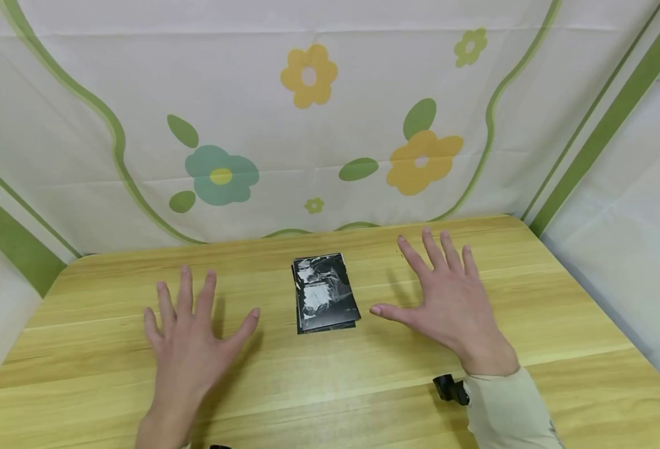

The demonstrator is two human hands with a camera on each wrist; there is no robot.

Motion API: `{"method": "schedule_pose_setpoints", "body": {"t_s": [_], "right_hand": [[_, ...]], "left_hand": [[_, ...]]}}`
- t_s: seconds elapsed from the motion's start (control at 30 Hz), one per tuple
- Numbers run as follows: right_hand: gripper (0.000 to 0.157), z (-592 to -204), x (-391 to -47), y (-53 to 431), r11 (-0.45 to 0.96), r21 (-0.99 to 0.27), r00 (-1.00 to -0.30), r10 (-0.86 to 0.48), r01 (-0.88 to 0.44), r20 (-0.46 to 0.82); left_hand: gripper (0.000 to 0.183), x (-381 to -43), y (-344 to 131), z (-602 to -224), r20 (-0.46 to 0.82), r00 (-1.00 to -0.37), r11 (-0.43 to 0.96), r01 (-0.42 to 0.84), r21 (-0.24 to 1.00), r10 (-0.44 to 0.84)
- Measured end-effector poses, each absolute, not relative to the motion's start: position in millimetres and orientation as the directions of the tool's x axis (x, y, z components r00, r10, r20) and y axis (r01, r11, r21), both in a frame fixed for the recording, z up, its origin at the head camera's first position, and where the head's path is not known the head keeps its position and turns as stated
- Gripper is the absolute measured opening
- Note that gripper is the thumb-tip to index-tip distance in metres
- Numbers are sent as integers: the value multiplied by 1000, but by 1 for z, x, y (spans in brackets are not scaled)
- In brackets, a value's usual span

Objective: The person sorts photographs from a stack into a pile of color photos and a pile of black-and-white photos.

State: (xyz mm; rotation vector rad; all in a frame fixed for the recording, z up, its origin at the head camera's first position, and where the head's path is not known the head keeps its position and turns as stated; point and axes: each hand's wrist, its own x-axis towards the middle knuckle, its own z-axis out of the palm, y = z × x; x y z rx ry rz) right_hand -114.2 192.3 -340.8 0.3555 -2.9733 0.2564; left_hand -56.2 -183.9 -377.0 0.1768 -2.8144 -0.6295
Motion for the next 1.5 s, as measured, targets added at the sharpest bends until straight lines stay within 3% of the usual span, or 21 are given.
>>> {"method": "schedule_pose_setpoints", "body": {"t_s": [0.13, 0.23, 0.47, 0.63, 0.77, 1.0, 1.3, 1.5], "right_hand": [[120, -347, -119, 192, 944, -215, -964, -221, -250, 150], [115, -355, -123, 192, 915, -331, -971, -199, -231, 129], [90, -387, -131, 189, 625, -774, -991, -133, -101, 21], [71, -405, -135, 188, 482, -874, -993, -118, -56, -2], [61, -411, -137, 189, 412, -910, -996, -85, -39, 5], [57, -414, -137, 191, 375, -927, -998, -57, -17, -5], [37, -418, -133, 170, 484, -873, -998, -32, -62, 54], [39, -419, -128, 146, 549, -827, -993, -60, -122, 106]], "left_hand": [[103, -59, -180, -379, 198, -963, 867, -63, 494, -183], [98, -61, -175, -381, 152, -968, 784, -67, 617, -202], [77, -64, -165, -390, -101, -972, 316, -166, 934, -212], [61, -65, -160, -400, -144, -965, 89, -167, 982, -219], [60, -65, -160, -402, -123, -965, 79, -145, 986, -234], [52, -67, -156, -404, -124, -957, 104, -156, 982, -264], [26, -69, -126, -406, -3, -935, 208, -82, 975, -354], [24, -74, -103, -409, 25, -942, 279, -73, 958, -334]]}}
